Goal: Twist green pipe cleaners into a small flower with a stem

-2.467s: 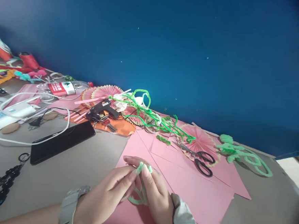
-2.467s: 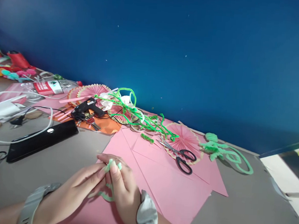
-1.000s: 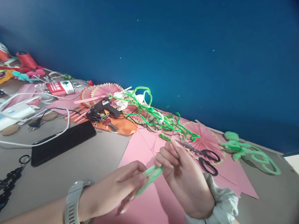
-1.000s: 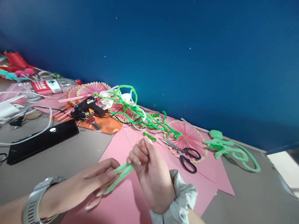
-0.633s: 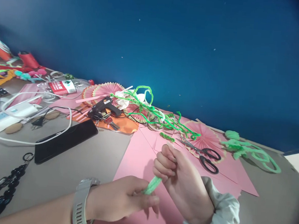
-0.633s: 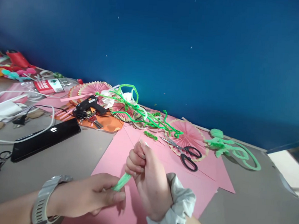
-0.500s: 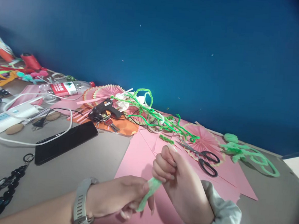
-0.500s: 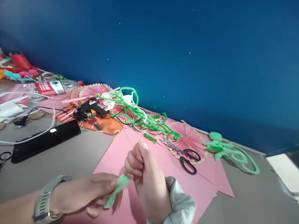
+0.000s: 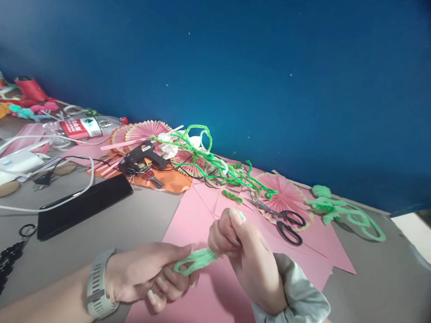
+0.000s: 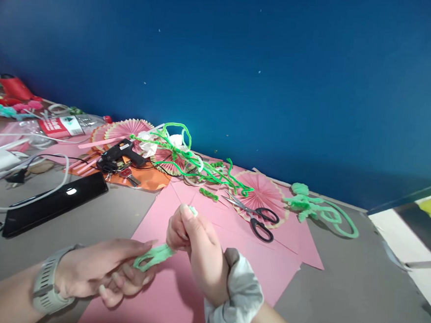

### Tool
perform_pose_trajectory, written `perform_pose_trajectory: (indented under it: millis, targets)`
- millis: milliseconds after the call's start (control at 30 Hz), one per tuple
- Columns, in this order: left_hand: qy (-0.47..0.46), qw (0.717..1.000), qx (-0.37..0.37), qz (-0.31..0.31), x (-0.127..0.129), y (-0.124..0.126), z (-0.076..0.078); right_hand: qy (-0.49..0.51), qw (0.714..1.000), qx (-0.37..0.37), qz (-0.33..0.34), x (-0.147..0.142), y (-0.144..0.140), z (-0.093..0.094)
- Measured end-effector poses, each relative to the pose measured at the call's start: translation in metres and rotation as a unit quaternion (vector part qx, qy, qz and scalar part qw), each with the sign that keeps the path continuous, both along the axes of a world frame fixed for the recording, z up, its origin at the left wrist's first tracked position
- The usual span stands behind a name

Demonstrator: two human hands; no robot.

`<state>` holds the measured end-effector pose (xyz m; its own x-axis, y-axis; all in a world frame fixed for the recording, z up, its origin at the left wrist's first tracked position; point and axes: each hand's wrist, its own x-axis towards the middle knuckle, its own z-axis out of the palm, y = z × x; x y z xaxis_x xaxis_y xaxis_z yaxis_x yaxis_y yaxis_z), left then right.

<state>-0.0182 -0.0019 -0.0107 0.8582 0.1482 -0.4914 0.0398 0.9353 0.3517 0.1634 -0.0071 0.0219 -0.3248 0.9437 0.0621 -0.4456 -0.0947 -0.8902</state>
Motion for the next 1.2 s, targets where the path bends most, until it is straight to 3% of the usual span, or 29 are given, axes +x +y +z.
perform_pose_trajectory:
  millis: [133, 233, 367, 500, 600, 733, 800, 900, 933, 1000, 1067, 1133, 1200]
  targets:
    - [-0.012, 0.999, 0.016, -0.034, 0.001, 0.001, 0.009, -0.015, 0.998, 0.021, 0.053, 0.004, -0.002, 0.008]
    - [-0.003, 0.998, 0.056, -0.029, 0.005, -0.001, 0.012, 0.003, 0.998, 0.023, 0.050, 0.005, -0.001, 0.015]
    - [0.022, 0.990, 0.136, 0.026, 0.007, -0.005, 0.012, 0.040, 0.999, 0.022, 0.012, 0.004, 0.001, 0.017]
    - [0.033, 0.988, 0.152, 0.007, 0.009, -0.009, 0.015, 0.035, 0.999, 0.031, -0.008, 0.000, -0.001, 0.017]
    - [0.048, 0.976, 0.213, 0.014, 0.012, -0.011, 0.017, 0.031, 0.999, 0.019, -0.035, 0.000, -0.001, 0.020]
    - [0.084, 0.958, 0.267, 0.068, 0.013, -0.010, 0.007, 0.068, 0.986, 0.027, -0.150, 0.022, 0.011, 0.042]
    - [0.113, 0.943, 0.291, 0.110, 0.011, -0.010, 0.002, 0.093, 0.974, 0.022, -0.207, 0.039, 0.019, 0.057]
    - [0.138, 0.904, 0.363, 0.180, 0.010, -0.015, 0.002, 0.144, 0.965, 0.006, -0.220, 0.054, 0.024, 0.071]
    - [0.154, 0.878, 0.410, 0.195, 0.010, -0.018, 0.004, 0.155, 0.965, -0.005, -0.211, 0.054, 0.024, 0.071]
    - [0.225, 0.793, 0.530, 0.199, 0.012, -0.026, 0.007, 0.172, 0.968, -0.041, -0.179, 0.044, 0.020, 0.065]
    - [0.279, 0.738, 0.587, 0.183, 0.014, -0.032, 0.010, 0.195, 0.967, -0.089, -0.141, 0.029, 0.014, 0.052]
    - [0.267, 0.745, 0.591, 0.159, 0.017, -0.034, 0.012, 0.220, 0.959, -0.147, -0.104, 0.013, 0.008, 0.040]
    - [0.188, 0.793, 0.568, 0.113, 0.019, -0.032, 0.011, 0.237, 0.951, -0.182, -0.083, 0.004, 0.005, 0.032]
